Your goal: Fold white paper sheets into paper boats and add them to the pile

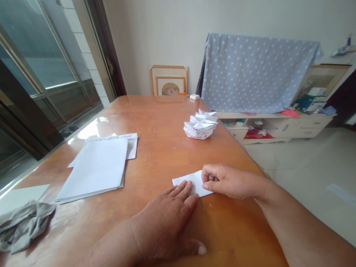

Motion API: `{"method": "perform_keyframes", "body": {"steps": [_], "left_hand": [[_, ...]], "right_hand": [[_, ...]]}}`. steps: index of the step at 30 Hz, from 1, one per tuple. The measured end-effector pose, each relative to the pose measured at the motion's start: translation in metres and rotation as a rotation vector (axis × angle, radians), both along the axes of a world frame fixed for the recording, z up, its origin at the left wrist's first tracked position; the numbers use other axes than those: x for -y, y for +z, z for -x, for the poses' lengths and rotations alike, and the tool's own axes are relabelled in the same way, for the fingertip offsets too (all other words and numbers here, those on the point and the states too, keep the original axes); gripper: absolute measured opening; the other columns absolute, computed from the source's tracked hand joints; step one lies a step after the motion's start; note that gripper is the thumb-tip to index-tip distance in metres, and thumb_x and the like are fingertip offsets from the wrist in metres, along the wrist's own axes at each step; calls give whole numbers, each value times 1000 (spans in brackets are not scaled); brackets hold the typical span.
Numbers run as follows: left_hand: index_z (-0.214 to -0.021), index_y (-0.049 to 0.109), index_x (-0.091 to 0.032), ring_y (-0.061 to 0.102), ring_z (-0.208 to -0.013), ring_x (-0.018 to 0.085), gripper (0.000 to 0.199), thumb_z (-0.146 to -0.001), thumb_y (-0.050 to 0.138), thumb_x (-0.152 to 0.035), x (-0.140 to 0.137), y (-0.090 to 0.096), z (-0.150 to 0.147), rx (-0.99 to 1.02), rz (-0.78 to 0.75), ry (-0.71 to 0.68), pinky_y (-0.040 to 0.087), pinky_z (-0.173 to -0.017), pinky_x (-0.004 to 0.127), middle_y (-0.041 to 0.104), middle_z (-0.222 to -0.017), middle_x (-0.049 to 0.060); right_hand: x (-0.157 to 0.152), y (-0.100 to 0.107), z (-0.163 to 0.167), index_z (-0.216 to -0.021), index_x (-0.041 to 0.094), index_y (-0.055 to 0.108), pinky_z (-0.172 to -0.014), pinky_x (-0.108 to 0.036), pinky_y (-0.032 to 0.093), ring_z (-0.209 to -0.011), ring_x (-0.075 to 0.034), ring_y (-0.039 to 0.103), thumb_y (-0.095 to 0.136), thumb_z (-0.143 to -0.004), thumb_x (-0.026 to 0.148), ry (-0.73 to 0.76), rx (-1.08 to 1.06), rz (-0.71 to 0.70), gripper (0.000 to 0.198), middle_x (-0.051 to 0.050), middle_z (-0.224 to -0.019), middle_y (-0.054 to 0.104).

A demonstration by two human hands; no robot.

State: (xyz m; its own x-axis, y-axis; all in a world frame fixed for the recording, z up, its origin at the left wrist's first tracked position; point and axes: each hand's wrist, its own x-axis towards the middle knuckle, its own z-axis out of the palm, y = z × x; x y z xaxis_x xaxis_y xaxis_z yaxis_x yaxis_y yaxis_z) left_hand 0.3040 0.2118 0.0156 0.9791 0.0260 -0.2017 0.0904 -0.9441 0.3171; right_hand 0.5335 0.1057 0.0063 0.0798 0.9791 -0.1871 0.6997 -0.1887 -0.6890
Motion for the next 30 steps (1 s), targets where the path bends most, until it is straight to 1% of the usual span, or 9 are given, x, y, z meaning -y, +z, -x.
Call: {"method": "perform_keyframes", "body": {"steps": [3,6,10,12,15,18,23,26,30], "left_hand": [[-154,35,-11,17,-152,37,101,-79,59,-74,-4,-5,1,29,11,-9,21,-123,49,23,-163,20],[-153,37,-17,24,-150,36,92,-81,59,-70,-10,-4,3,57,23,-26,15,-123,51,29,-161,18],[-143,51,-29,36,-145,32,64,-88,57,-60,-17,5,8,66,63,-35,3,-123,56,52,-150,9],[-135,58,-33,43,-140,31,49,-90,57,-53,-21,10,11,58,64,2,3,-122,56,59,-142,5],[-125,64,-35,52,-132,28,35,-91,54,-40,-28,12,15,35,55,46,7,-122,54,65,-134,1],[-123,65,-36,56,-126,25,34,-94,47,-31,-36,11,17,16,92,66,9,-121,54,67,-131,0],[-108,71,-33,61,-113,22,33,-94,43,-25,-46,12,18,20,147,82,12,-120,52,71,-117,-1],[-103,74,-31,63,-105,21,32,-91,45,-23,-50,11,18,54,153,86,25,-117,44,72,-113,0],[-104,75,-30,65,-101,21,32,-87,49,-21,-56,4,16,81,235,102,42,-102,32,75,-109,0]], "right_hand": [[-6,-6,9,-89,20,60,-60,-22,39,-71,-13,53,56,-87,28,47,32,44,10,1,-82,63],[-10,-11,9,-85,20,57,-57,-21,37,-67,-11,52,58,-85,29,41,70,71,9,2,-79,62],[-14,-12,9,-85,20,56,-53,-21,36,-63,-11,51,63,-84,37,35,97,124,19,2,-77,62],[-15,-10,11,-85,20,55,-51,-21,35,-61,-11,51,64,-83,42,37,109,153,24,2,-76,62],[-17,-7,15,-82,20,54,-51,-21,34,-61,-11,51,66,-81,45,26,145,149,29,2,-77,61],[-20,-5,20,-79,20,53,-50,-21,33,-60,-10,49,69,-78,46,20,183,154,31,3,-74,60],[-30,1,28,-77,20,56,-46,-23,30,-56,-11,48,72,-73,52,-2,241,271,36,3,-69,60],[-37,6,33,-78,19,62,-47,-24,30,-55,-11,49,72,-74,54,17,256,319,37,2,-67,60],[-43,10,40,-82,21,68,-49,-24,34,-59,-13,54,74,-72,55,18,306,355,36,1,-72,66]]}}
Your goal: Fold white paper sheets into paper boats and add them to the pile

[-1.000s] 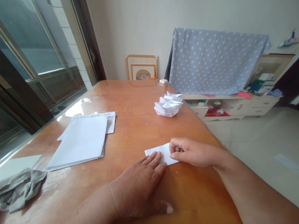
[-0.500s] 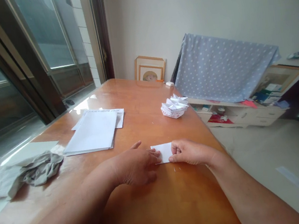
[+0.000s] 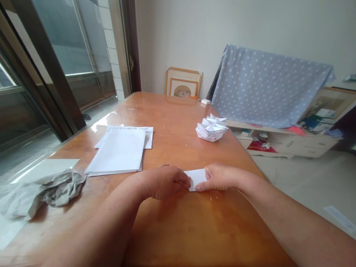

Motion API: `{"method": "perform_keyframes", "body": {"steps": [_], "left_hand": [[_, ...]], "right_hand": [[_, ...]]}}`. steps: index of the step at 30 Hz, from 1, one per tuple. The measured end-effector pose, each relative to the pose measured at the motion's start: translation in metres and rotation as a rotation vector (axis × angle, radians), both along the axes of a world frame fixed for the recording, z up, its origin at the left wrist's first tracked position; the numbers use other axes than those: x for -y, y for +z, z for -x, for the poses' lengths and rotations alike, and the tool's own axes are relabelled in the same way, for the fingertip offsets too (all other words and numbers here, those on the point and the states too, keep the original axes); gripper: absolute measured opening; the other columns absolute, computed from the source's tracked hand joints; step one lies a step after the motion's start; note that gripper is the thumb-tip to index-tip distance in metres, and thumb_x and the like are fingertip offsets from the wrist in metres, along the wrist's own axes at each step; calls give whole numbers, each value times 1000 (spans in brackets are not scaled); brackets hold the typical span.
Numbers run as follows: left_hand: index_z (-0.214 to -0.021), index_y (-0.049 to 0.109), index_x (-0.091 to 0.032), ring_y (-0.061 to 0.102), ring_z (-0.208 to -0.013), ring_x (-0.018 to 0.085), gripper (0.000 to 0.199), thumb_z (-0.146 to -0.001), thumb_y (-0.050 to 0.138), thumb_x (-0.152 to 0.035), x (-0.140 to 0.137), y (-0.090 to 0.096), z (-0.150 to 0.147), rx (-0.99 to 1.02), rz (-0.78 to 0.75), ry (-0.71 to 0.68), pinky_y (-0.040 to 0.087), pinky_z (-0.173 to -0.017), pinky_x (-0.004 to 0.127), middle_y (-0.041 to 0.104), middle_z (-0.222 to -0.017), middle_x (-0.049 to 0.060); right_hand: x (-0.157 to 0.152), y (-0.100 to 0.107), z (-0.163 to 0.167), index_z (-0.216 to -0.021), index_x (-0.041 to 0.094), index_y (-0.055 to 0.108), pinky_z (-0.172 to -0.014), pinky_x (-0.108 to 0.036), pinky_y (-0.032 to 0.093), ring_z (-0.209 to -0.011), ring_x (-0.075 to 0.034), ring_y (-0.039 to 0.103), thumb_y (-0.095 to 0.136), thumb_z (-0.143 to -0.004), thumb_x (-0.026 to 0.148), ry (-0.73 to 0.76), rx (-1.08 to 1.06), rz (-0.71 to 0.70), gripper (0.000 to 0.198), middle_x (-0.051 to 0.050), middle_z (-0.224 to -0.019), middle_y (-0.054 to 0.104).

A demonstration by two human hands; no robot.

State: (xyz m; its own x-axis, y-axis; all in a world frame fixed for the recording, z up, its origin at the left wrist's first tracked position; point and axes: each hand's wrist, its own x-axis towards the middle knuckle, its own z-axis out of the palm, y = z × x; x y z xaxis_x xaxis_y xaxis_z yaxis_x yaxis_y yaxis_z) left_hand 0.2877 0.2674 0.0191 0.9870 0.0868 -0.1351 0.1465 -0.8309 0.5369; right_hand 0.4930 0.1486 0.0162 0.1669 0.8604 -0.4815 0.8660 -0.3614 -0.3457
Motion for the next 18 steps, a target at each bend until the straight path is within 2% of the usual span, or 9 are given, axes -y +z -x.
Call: {"method": "perform_keyframes", "body": {"steps": [5,9,18], "left_hand": [[-116,68,-29,65,-99,22,40,-82,51,-19,-3,-4,-2,-17,15,68,48,-90,30,73,-113,1],[-117,63,-25,66,-96,22,38,-82,48,-20,-2,1,-1,-53,16,89,49,-81,29,72,-113,3],[-117,61,-24,66,-99,21,39,-80,50,-20,-2,1,-1,-44,79,87,49,-83,28,71,-116,4]], "right_hand": [[-6,-2,3,-89,23,72,-57,-24,41,-68,-16,63,77,-69,59,1,14,11,41,-1,-83,72],[-9,-4,3,-92,23,73,-56,-25,41,-64,-17,63,77,-66,64,-1,73,49,49,-2,-80,72],[-12,-2,10,-94,23,74,-53,-27,41,-61,-19,65,74,-61,75,-40,126,82,61,-4,-80,73]]}}
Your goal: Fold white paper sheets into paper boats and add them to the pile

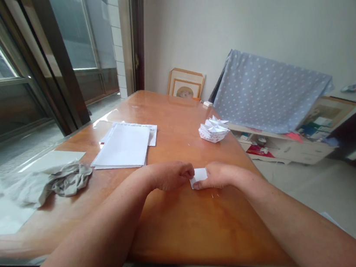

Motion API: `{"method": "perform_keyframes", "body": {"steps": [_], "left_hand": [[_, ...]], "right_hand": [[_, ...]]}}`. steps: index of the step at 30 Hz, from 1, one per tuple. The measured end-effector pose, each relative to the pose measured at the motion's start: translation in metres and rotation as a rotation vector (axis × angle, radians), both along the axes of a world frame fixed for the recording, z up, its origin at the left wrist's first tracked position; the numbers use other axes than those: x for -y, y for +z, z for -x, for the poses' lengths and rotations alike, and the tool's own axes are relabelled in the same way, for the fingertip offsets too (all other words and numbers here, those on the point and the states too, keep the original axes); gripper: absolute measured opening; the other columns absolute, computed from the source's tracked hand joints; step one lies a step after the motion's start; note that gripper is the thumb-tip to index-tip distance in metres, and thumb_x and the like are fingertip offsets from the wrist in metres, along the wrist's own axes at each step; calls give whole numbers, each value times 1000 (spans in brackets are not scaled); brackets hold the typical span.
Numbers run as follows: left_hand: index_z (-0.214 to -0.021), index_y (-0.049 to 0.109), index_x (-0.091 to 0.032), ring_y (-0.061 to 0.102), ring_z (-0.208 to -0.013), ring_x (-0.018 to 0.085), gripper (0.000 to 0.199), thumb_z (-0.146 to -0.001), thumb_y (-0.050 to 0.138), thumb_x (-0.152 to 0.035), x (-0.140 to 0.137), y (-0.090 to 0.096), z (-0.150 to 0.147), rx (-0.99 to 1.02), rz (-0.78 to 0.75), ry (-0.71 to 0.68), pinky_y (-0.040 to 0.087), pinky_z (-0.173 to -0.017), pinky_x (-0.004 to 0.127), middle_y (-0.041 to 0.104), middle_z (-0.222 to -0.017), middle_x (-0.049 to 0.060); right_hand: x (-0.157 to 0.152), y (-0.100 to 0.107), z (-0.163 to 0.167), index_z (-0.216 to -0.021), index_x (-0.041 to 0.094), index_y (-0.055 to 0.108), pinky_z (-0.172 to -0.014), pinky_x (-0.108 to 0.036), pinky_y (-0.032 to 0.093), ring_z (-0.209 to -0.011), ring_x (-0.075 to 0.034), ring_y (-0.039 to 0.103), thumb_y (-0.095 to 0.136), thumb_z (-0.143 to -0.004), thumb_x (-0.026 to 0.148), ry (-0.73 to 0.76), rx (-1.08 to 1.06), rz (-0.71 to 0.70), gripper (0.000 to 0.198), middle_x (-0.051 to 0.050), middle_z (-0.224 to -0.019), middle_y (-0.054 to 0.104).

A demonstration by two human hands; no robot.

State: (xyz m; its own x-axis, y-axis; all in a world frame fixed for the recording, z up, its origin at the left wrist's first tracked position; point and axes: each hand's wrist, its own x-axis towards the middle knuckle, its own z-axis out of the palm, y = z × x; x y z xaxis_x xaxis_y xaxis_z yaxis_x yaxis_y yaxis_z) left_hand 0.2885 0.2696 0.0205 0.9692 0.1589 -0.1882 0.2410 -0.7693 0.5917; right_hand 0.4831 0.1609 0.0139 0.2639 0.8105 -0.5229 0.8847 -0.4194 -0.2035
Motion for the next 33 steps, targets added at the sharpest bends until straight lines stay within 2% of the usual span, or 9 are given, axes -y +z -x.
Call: {"method": "perform_keyframes", "body": {"steps": [9,15,19,23,25,28,30,33], "left_hand": [[-117,62,-24,66,-98,21,38,-81,50,-20,0,0,0,8,-9,11,50,-83,28,71,-116,4],[-115,62,-24,66,-100,22,36,-81,52,-22,-1,-1,-1,6,10,9,49,-84,28,71,-117,4],[-116,62,-24,65,-101,21,36,-82,52,-22,-2,-3,-1,22,4,6,49,-86,28,71,-117,4],[-118,62,-24,65,-101,21,37,-83,51,-22,-3,-4,-1,17,2,9,49,-84,28,71,-118,4],[-118,62,-25,65,-100,21,37,-84,50,-22,-3,-4,0,12,7,13,49,-84,28,70,-118,4],[-118,63,-25,65,-100,21,37,-84,49,-22,-3,-3,0,6,7,19,49,-83,28,70,-118,4],[-118,62,-25,65,-100,21,37,-84,49,-22,-3,-2,0,1,11,16,49,-84,28,70,-118,3],[-119,62,-25,65,-99,21,37,-84,50,-24,-4,-1,0,11,19,10,49,-84,28,70,-118,4]], "right_hand": [[5,6,7,-90,26,74,-56,-27,41,-62,-19,65,72,-67,71,33,19,-42,51,-3,-80,74],[4,2,13,-87,25,74,-57,-28,41,-66,-22,66,69,-66,77,-6,31,-72,57,-4,-73,71],[3,1,12,-89,26,74,-59,-27,43,-70,-22,66,74,-66,71,7,-23,-82,51,-3,-73,71],[4,1,3,-91,25,72,-59,-24,44,-71,-19,66,76,-69,63,45,-118,-69,44,-2,-82,73],[7,2,-3,-91,23,71,-56,-23,42,-67,-16,64,75,-72,57,71,-171,-49,39,-1,-82,72],[9,5,-6,-88,21,69,-49,-23,38,-57,-14,59,71,-77,53,65,-196,12,34,-1,-72,69],[9,6,-5,-88,20,69,-47,-24,36,-53,-14,58,70,-77,55,40,-183,30,36,-2,-68,68],[4,7,1,-91,23,71,-50,-25,39,-55,-15,60,72,-72,61,37,-140,9,43,-2,-75,70]]}}
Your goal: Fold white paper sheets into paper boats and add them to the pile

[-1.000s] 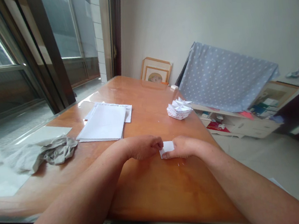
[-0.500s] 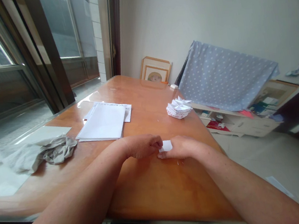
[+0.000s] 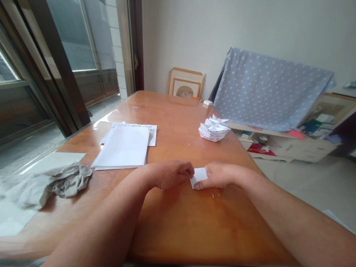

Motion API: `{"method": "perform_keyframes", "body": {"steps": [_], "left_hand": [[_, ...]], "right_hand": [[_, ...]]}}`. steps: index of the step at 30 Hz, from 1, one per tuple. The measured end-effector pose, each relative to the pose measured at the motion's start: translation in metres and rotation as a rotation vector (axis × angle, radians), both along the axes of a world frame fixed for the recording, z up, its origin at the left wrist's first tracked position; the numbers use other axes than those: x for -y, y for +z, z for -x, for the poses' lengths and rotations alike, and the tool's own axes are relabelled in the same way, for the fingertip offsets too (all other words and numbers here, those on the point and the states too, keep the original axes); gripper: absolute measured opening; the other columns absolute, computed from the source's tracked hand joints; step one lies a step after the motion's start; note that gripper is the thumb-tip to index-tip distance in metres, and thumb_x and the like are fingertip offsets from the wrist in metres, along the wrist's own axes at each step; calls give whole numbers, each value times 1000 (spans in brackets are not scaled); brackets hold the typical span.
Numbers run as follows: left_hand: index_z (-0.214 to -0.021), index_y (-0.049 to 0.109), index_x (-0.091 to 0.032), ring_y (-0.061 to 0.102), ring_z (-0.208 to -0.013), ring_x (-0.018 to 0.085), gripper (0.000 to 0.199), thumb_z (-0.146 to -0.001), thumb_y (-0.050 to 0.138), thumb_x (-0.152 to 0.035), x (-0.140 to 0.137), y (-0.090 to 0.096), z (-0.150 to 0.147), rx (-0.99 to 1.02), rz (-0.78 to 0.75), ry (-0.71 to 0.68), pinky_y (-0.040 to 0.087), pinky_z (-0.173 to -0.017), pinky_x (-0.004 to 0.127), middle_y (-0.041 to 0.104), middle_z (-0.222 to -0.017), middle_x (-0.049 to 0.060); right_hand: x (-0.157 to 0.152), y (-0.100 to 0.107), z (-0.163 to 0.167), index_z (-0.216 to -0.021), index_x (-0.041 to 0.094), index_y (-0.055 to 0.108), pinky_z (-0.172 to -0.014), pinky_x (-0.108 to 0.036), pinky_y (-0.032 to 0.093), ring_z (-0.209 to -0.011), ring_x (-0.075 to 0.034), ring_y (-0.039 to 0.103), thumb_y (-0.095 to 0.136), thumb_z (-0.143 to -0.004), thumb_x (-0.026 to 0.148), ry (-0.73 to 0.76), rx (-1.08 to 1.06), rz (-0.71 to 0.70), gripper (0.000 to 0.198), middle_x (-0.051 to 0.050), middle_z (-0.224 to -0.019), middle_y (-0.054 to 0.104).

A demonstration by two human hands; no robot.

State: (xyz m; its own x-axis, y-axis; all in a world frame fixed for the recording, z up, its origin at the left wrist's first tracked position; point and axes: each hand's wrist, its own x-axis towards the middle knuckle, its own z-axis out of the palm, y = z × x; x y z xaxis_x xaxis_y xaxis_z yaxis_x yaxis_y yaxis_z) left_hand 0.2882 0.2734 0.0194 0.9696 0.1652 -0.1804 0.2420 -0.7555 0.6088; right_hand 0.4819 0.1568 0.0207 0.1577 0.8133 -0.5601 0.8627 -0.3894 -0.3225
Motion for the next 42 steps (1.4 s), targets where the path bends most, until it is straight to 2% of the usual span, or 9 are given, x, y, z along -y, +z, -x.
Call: {"method": "perform_keyframes", "body": {"steps": [8,13,18,21,25,31,36,38,42], "left_hand": [[-104,64,-24,64,-83,22,27,-81,49,-25,-6,2,2,-4,-173,228,48,-68,29,72,-104,4],[-95,69,-24,62,-73,19,26,-77,50,-24,-4,5,3,-59,-140,123,43,-60,26,72,-92,2],[-103,72,-28,62,-69,16,30,-77,55,-28,2,-4,-2,-52,-40,61,42,-57,24,72,-90,-1],[-101,73,-27,61,-68,15,29,-78,56,-28,10,-11,-6,-15,-26,45,42,-58,23,72,-89,-1],[-98,73,-27,61,-67,16,29,-76,55,-23,18,-17,-13,-3,-51,86,40,-56,23,72,-86,-1],[-96,74,-28,61,-65,17,28,-76,56,-24,21,-20,-18,-24,-86,152,41,-57,26,72,-84,1],[-88,73,-26,60,-65,19,23,-80,55,-39,25,-21,-21,-5,-140,177,39,-57,28,71,-82,3],[-87,73,-26,60,-67,19,23,-79,57,-40,26,-22,-22,8,-159,192,39,-57,28,71,-82,3],[-88,72,-26,61,-69,19,20,-78,59,-36,26,-25,-24,35,-170,193,39,-59,27,71,-83,2]], "right_hand": [[-15,2,0,-82,19,71,-51,-32,43,-52,-22,63,68,-55,85,-24,136,104,71,-7,-67,70],[-27,-4,-7,-74,16,69,-57,-35,48,-53,-25,66,62,-54,92,-45,174,184,78,-9,-62,69],[-38,-19,-8,-70,15,69,-59,-38,50,-53,-28,67,44,-70,92,-142,197,205,81,-13,-60,69],[-37,-24,-8,-67,15,68,-57,-37,48,-48,-26,64,36,-81,85,-178,199,132,78,-13,-57,67],[-20,-18,-13,-66,16,65,-53,-31,40,-45,-20,56,41,-87,73,-101,133,6,66,-8,-51,62],[9,-3,-10,-79,19,64,-49,-24,32,-54,-13,53,68,-79,53,-26,-39,-77,34,-1,-69,67],[12,-3,-2,-81,20,69,-52,-23,36,-59,-14,54,78,-72,44,-19,-153,-195,27,-1,-70,67],[12,-5,-4,-80,20,70,-54,-24,37,-58,-14,55,79,-71,41,-25,-180,-203,25,0,-68,66],[15,-8,-17,-84,22,72,-56,-24,40,-63,-16,59,78,-71,40,-48,-167,-172,23,-1,-77,71]]}}
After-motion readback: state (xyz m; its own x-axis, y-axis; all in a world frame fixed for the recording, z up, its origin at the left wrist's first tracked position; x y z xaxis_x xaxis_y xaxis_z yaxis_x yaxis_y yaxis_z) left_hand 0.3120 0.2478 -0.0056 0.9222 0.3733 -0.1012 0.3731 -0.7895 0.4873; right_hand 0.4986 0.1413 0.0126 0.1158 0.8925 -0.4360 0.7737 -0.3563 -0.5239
